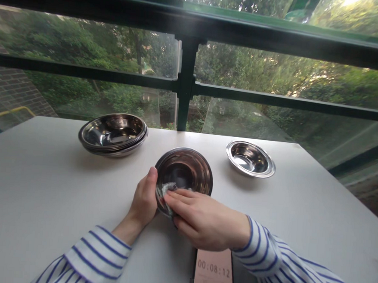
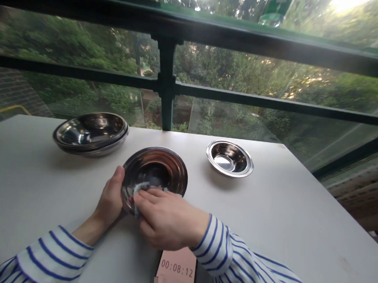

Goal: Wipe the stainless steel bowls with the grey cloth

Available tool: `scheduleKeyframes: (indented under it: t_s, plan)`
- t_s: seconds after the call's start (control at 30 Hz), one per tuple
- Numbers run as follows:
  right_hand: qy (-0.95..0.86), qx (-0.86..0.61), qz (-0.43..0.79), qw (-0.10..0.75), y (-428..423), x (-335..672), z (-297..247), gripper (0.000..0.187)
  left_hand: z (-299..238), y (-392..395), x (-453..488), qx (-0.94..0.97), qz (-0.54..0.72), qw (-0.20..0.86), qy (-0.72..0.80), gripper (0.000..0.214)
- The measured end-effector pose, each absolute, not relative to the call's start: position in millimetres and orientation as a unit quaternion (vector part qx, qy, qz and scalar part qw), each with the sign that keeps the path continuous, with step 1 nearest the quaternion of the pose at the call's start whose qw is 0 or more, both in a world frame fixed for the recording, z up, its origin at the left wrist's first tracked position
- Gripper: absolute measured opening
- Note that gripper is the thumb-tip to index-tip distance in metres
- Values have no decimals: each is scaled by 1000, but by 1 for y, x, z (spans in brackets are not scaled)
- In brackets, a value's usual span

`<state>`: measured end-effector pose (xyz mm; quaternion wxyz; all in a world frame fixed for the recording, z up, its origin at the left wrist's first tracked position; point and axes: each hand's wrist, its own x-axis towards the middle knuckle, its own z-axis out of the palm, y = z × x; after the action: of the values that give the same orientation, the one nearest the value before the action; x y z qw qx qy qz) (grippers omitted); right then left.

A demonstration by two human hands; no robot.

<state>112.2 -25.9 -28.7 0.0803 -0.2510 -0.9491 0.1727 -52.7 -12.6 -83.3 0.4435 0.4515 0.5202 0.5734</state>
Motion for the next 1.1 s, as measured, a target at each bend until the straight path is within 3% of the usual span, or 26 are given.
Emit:
scheduleKeyframes:
  t_s: [0.13, 0.33, 0.57, 0.8, 0.97, 1.1]
  plan:
    - [-946, -299, 123, 14, -27, 125, -25, 22, -83, -13, -52, 481, 566, 432, 512, 58]
    - [-950, -242, 148, 128, -27, 107, -37, 38, -82, -12, -50, 453, 580, 427, 526, 57]
    - [-948, -304, 97, 5, -29, 129, -25, 27, -77, -10, -52, 503, 560, 387, 533, 52]
    - [-960, -235, 143, 60, -24, 121, -28, 36, -73, -9, -54, 488, 566, 410, 524, 53]
    - [-956, -255, 142, 22, -20, 136, -23, 24, -69, -7, -56, 500, 532, 453, 511, 53]
    - [-959, -227, 161, 47, -20, 129, -24, 27, -70, -6, -55, 491, 544, 442, 517, 53]
